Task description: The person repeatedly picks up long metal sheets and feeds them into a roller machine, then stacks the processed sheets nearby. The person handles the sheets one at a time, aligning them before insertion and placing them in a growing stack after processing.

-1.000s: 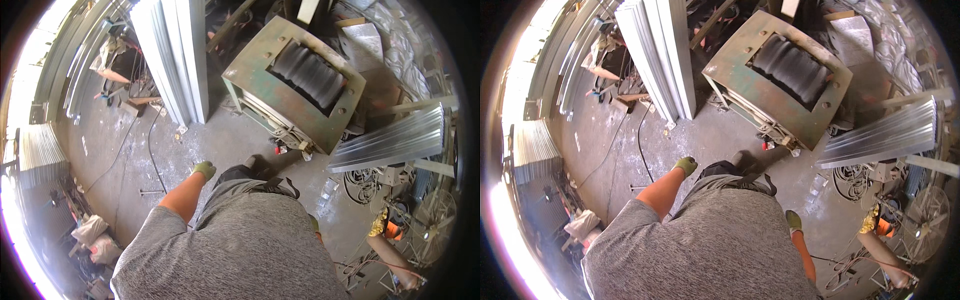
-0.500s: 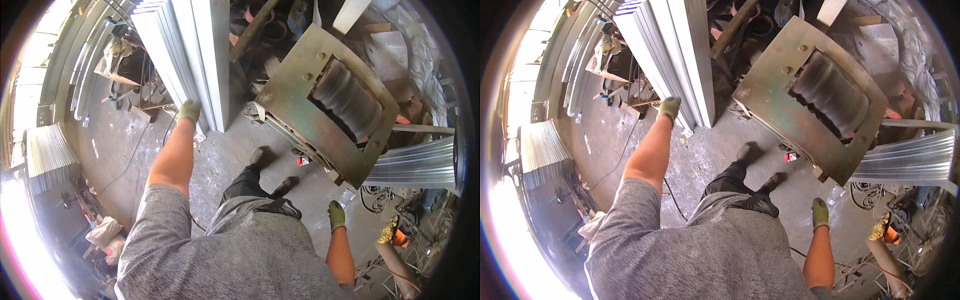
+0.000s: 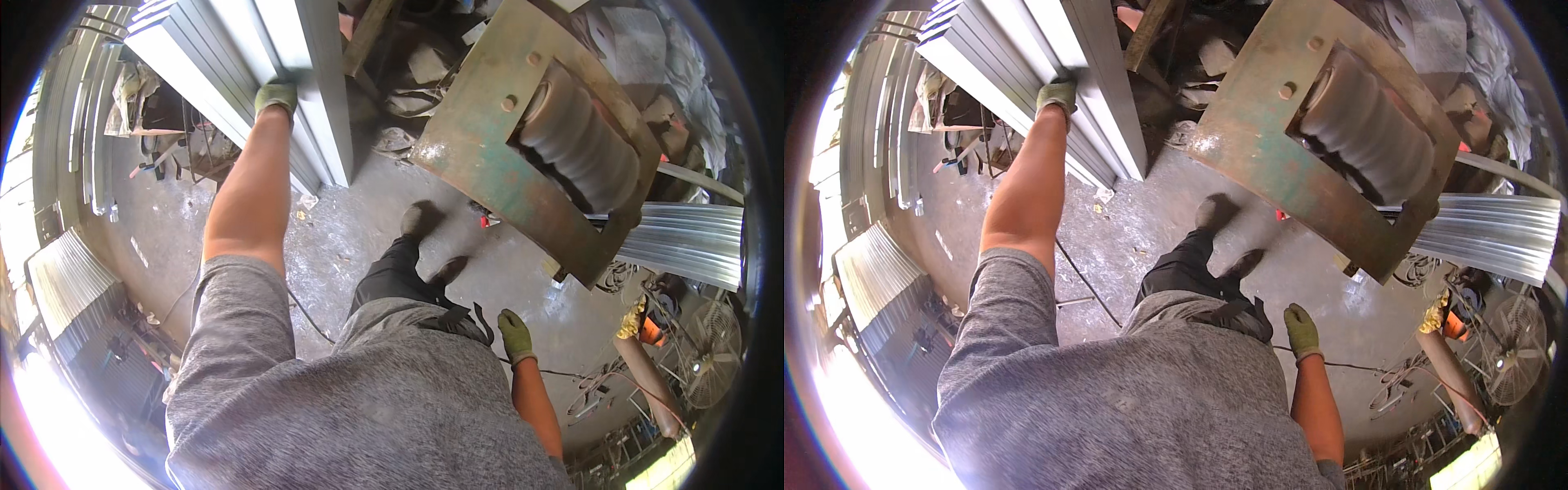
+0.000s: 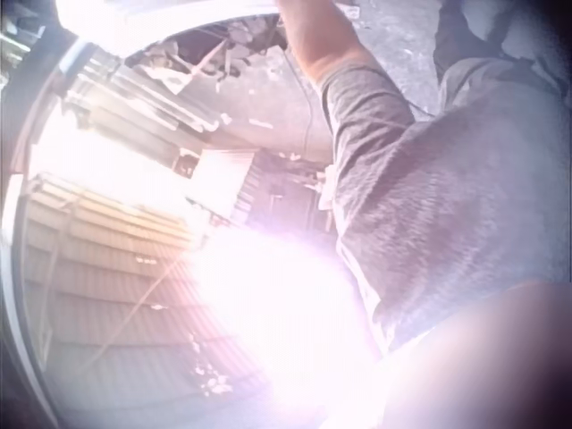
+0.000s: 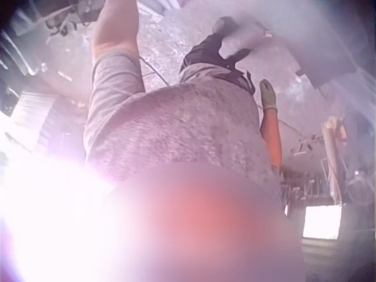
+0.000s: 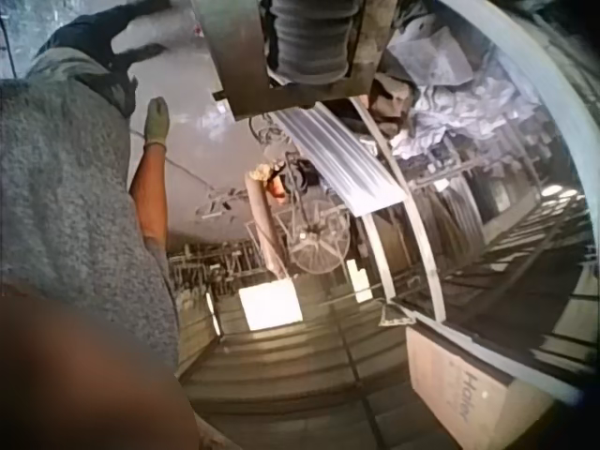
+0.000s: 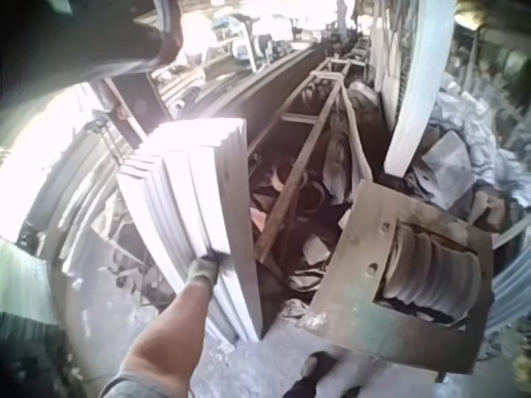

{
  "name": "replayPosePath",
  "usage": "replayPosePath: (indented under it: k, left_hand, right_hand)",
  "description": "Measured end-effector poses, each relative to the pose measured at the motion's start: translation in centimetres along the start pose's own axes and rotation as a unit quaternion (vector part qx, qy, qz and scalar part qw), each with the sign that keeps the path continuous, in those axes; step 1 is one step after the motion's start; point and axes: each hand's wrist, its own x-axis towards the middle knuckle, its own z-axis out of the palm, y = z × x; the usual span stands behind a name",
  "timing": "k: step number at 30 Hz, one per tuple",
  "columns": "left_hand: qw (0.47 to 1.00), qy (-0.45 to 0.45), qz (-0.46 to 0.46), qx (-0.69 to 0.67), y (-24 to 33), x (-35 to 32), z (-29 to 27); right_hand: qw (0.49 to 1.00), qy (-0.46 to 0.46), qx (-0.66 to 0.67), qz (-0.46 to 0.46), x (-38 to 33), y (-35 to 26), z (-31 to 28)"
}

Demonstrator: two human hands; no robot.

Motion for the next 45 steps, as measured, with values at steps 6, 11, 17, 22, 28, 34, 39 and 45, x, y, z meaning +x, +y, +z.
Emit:
replayPosePath:
  k: [6, 11, 17, 22, 28, 34, 39, 45]
  left_hand:
    - [0.957, 0.044, -0.189, -0.216, 3.5, -3.5, -4.2]
    - [0.867, 0.028, -0.107, -0.485, -0.9, -5.2, 0.5]
    - [0.745, 0.021, -0.184, -0.641, -1.6, -14.5, 11.4]
    - [0.956, -0.286, 0.045, -0.050, 1.3, -27.7, 20.3]
    - [0.910, -0.407, 0.058, 0.050, 5.6, -40.3, 21.8]
    - [0.937, -0.344, -0.049, -0.019, 7.1, -50.0, 19.7]
    - [0.943, -0.319, -0.092, -0.019, 8.4, -59.1, 18.8]
    - [0.948, -0.281, -0.143, -0.042, 8.9, -63.7, 17.2]
  right_hand:
    - [0.998, 0.035, 0.037, 0.024, 1.8, 1.9, -1.7]
    - [0.982, 0.006, -0.171, -0.076, 2.3, 2.2, -1.4]
    - [0.999, 0.039, -0.015, 0.008, -0.5, 0.6, -3.7]
    - [0.987, 0.146, -0.008, 0.061, -0.7, 2.6, -10.3]
    - [0.940, 0.332, -0.003, 0.077, 4.8, 8.5, -22.5]
    - [0.823, 0.558, 0.066, -0.085, 15.6, 10.4, -38.6]
    - [0.779, 0.595, 0.163, -0.114, 19.4, 8.0, -49.4]
    - [0.754, 0.603, 0.157, -0.207, 21.9, 3.7, -55.7]
